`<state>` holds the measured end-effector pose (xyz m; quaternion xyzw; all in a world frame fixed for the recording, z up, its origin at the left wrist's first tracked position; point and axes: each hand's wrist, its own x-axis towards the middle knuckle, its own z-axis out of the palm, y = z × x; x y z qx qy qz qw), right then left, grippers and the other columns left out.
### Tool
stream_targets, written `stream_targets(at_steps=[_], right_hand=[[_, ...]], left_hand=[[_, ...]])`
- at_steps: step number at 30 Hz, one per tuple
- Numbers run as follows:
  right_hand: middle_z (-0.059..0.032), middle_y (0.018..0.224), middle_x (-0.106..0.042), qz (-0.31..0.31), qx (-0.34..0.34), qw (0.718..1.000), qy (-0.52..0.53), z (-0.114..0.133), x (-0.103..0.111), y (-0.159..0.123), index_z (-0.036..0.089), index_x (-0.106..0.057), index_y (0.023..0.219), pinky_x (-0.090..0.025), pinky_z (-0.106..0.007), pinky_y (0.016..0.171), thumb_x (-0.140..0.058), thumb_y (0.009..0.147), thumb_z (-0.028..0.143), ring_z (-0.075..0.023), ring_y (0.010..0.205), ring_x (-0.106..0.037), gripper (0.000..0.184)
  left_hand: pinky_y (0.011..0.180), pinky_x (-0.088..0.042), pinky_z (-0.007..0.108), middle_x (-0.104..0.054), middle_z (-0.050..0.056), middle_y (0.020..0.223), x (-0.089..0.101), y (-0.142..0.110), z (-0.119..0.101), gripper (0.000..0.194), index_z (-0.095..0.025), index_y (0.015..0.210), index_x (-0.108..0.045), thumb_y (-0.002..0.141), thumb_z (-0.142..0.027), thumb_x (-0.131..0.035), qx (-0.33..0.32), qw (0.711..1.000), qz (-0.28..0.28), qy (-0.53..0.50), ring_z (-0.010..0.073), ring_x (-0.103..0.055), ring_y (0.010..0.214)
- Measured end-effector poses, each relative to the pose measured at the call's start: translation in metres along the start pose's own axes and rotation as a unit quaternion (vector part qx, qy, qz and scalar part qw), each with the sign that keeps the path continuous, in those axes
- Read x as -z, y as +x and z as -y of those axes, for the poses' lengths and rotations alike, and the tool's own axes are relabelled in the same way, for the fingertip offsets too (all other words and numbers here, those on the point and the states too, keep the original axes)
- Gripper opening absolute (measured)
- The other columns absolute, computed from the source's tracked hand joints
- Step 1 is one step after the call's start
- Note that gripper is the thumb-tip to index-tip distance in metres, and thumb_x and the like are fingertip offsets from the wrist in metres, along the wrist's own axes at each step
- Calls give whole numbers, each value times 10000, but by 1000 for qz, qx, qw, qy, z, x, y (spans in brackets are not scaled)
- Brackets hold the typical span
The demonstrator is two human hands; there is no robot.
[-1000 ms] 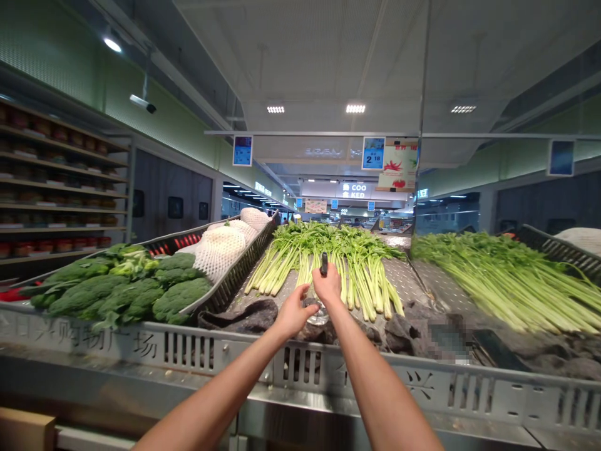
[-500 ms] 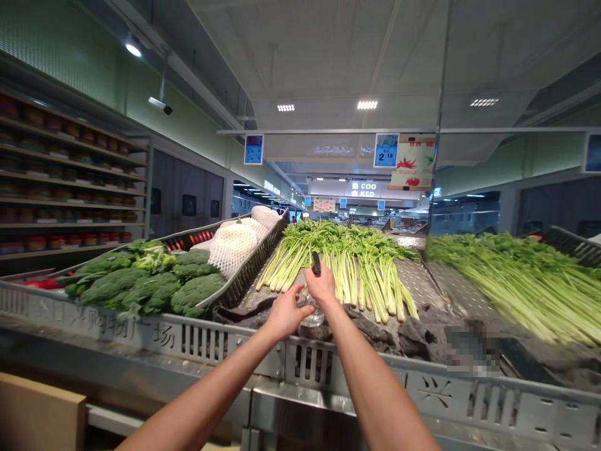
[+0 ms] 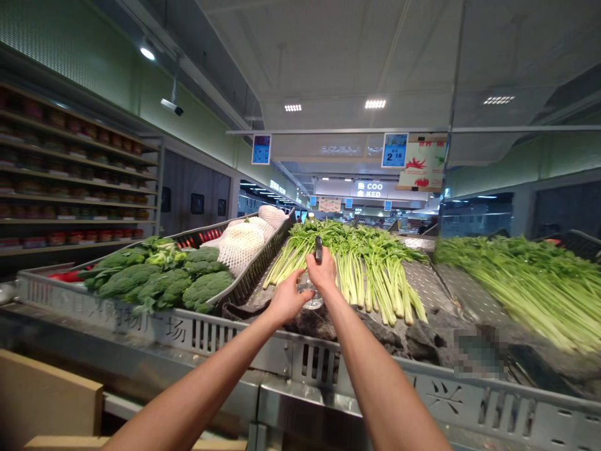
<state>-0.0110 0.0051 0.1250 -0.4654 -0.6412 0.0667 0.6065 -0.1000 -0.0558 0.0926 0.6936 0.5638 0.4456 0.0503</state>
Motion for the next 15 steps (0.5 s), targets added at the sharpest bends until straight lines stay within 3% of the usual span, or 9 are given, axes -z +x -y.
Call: stream_targets(at_steps=[5, 15], right_hand=[[12, 577, -480, -8, -19, 999, -31, 7, 3, 6, 189, -491, 668, -296, -240, 497, -388, 619, 374, -133, 529, -410, 217], [3, 626, -504, -33, -22, 998, -46, 3, 16, 5, 191, -481, 736, -310, -248, 518, -371, 634, 389, -151, 572, -446, 249]], left_hand=[[836, -352, 284, -521, 67, 1101, -1, 5, 0, 558, -187, 1134, -392, 618, -333, -547, -1, 1000, -7, -20, 200, -477, 999], [827, -352, 287, -518, 72, 1101, -12, 10, -7, 614, -192, 1143, -378, 583, -332, -587, -10, 999, 9, -31, 207, -471, 1006]])
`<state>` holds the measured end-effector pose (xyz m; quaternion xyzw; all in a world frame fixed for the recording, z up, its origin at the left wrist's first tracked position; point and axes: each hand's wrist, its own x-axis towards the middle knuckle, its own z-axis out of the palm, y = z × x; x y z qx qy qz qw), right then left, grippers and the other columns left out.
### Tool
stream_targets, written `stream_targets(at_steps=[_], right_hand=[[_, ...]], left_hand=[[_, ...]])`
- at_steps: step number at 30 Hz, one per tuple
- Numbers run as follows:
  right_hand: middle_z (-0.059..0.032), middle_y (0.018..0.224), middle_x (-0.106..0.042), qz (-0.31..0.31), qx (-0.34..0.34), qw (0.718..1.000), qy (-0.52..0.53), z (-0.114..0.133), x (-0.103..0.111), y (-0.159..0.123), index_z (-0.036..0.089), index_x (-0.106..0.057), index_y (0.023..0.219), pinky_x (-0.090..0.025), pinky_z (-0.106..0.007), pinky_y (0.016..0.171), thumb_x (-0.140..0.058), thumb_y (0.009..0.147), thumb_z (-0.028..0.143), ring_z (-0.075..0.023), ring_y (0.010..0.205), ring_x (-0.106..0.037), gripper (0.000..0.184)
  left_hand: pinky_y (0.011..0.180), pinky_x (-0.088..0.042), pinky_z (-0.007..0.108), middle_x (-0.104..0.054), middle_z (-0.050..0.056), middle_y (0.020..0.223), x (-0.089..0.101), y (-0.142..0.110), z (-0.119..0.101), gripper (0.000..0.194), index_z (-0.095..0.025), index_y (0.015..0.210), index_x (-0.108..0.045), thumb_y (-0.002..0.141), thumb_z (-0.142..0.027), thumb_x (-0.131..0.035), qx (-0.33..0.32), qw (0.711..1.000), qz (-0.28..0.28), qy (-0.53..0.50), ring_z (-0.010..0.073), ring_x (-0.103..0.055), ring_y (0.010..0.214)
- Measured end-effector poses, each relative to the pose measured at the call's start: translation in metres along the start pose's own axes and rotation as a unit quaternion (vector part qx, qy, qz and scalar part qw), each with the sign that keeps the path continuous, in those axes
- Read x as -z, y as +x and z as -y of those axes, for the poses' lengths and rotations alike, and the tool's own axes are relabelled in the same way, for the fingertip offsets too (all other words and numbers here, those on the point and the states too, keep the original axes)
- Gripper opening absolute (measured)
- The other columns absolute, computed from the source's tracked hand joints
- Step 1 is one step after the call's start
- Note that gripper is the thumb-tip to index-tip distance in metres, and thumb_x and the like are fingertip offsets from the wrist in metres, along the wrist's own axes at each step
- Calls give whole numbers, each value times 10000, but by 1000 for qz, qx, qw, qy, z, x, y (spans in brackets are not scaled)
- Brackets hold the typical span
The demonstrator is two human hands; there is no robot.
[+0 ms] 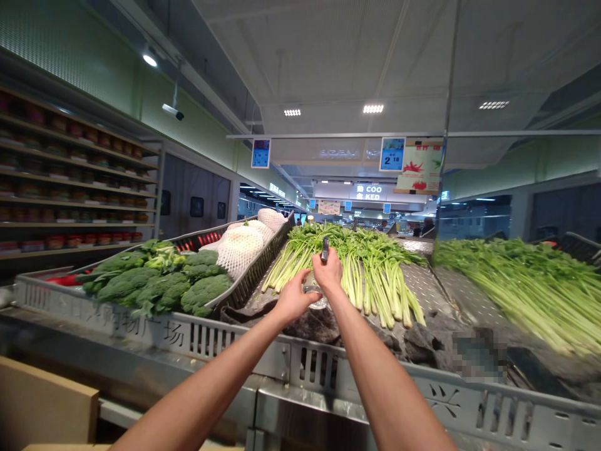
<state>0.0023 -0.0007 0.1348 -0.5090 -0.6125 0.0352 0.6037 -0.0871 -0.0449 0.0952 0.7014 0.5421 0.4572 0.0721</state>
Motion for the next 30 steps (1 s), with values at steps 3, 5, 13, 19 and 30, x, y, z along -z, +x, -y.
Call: stream_targets(at_steps=[3, 5, 13, 19, 30], right_hand=[[0, 661, -528, -6, 6, 1000, 5, -2, 5, 2, 195, -488, 766, -323, -247, 534, -374, 637, 389, -153, 597, -465, 260], [-1, 667, -536, -9, 11, 1000, 7, -3, 9, 3, 195, -493, 773, -326, -249, 538, -376, 638, 386, -153, 601, -470, 261], [5, 587, -493, -18, -10, 999, -38, -18, 26, 5, 189, -485, 710, -296, -247, 488, -370, 641, 378, -145, 526, -427, 232], [4, 611, -494, -33, -18, 998, -51, -31, 42, 5, 192, -471, 715, -301, -243, 498, -378, 631, 366, -150, 556, -443, 215], [-1, 594, -494, -56, -36, 995, -80, -55, 69, 10, 193, -488, 720, -314, -255, 513, -368, 638, 374, -164, 560, -453, 232]], left_hand=[[830, -350, 292, -525, 73, 1090, -3, 0, -6, 608, -191, 1147, -374, 591, -326, -581, -6, 1000, -5, 11, 205, -475, 1000], [838, -344, 297, -524, 75, 1094, -6, 1, -9, 604, -186, 1149, -373, 597, -327, -575, -9, 1000, -8, 14, 205, -476, 1000], [852, -329, 292, -503, 70, 1129, -26, 0, -20, 617, -193, 1169, -351, 609, -331, -571, -13, 1000, 17, 4, 205, -458, 1028], [840, -335, 299, -504, 67, 1130, -40, -1, -34, 618, -201, 1174, -343, 613, -322, -571, -7, 999, 42, 3, 214, -464, 1020], [887, -292, 285, -491, 49, 1149, -62, -6, -60, 598, -214, 1181, -336, 636, -308, -564, -6, 997, 74, -4, 199, -440, 1052]])
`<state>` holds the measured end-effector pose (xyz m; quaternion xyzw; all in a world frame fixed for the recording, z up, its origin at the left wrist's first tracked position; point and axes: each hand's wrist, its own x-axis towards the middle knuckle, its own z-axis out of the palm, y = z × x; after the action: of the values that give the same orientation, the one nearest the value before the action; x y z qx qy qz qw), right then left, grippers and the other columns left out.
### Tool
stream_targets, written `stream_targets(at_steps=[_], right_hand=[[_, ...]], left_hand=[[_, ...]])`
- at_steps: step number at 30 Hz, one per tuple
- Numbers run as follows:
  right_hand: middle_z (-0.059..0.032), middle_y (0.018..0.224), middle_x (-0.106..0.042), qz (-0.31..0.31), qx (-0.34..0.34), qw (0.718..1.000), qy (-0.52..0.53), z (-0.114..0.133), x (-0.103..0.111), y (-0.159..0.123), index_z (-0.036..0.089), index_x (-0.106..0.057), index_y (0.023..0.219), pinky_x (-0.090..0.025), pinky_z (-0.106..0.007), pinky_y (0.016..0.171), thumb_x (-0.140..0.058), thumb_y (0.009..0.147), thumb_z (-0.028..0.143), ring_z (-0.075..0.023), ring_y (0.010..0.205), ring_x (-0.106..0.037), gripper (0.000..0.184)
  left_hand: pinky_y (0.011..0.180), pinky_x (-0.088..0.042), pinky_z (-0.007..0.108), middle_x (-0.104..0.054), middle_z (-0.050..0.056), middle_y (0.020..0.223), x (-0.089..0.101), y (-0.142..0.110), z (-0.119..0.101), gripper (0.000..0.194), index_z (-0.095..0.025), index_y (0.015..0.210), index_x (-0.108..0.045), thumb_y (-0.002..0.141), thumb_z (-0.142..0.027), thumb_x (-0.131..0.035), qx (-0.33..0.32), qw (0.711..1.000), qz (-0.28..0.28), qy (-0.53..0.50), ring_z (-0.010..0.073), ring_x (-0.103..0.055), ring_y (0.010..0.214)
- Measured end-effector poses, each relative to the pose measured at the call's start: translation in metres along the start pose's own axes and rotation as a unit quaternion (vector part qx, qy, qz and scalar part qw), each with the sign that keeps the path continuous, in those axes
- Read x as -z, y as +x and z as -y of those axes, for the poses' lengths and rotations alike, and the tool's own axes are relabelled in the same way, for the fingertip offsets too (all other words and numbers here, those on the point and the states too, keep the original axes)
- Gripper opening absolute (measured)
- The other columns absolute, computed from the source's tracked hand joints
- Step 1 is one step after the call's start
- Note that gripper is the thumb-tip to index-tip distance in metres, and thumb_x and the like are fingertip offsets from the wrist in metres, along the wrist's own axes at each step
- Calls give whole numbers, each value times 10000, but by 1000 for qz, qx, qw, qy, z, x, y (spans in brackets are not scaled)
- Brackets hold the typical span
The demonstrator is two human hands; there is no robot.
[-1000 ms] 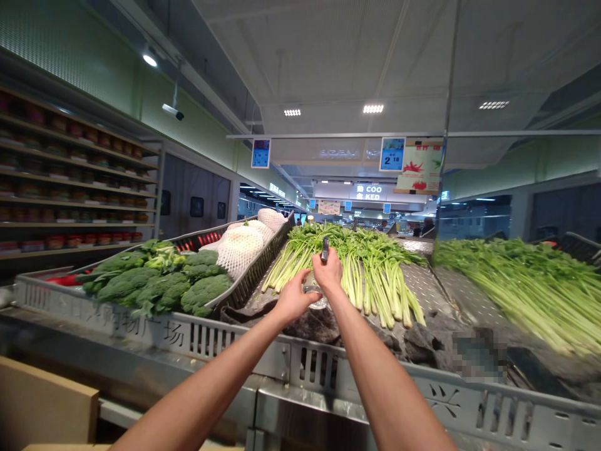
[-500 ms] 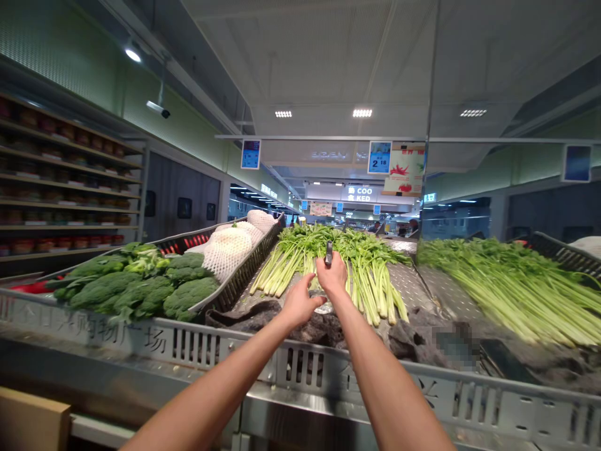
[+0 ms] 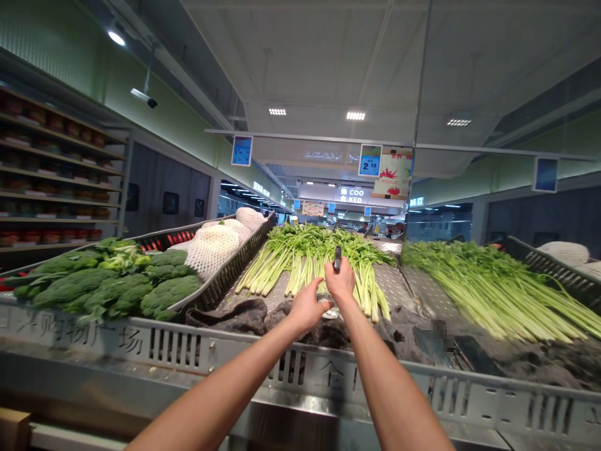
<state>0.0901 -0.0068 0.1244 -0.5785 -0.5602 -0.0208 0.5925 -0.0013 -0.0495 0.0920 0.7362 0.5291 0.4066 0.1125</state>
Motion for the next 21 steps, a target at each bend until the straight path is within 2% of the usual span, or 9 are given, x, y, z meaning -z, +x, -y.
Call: stream_targets(at_steps=[7, 12, 17, 21], right_hand=[[-25, 653, -526, -24, -14, 1000, -6, -16, 7, 2, 186, -498, 745, -331, -268, 552, -381, 626, 367, -180, 616, -474, 246], [-33, 695, -545, -45, -16, 999, 0, -33, 11, 9, 184, -502, 799, -347, -273, 578, -374, 635, 372, -189, 656, -494, 281], [-36, 689, -548, -44, -32, 998, -27, -58, 16, 17, 189, -510, 791, -351, -272, 573, -377, 638, 378, -191, 649, -500, 277], [-43, 642, -530, -49, -60, 995, -60, -73, 24, 18, 179, -512, 747, -343, -284, 551, -377, 625, 374, -202, 617, -488, 267]], left_hand=[[903, -277, 295, -470, 42, 1174, -17, 2, -3, 580, -220, 1170, -354, 633, -284, -561, -16, 1000, -1, -18, 201, -416, 1077], [892, -292, 306, -487, 53, 1155, -39, 13, 0, 609, -205, 1169, -356, 614, -335, -571, -20, 999, -11, -40, 208, -437, 1051], [883, -298, 285, -509, 49, 1127, -62, 16, -3, 603, -210, 1166, -346, 626, -372, -558, -11, 999, 20, -47, 190, -456, 1031], [895, -280, 292, -514, 58, 1118, -71, 12, -13, 586, -204, 1164, -344, 642, -378, -546, 1, 998, 44, -34, 195, -446, 1046]])
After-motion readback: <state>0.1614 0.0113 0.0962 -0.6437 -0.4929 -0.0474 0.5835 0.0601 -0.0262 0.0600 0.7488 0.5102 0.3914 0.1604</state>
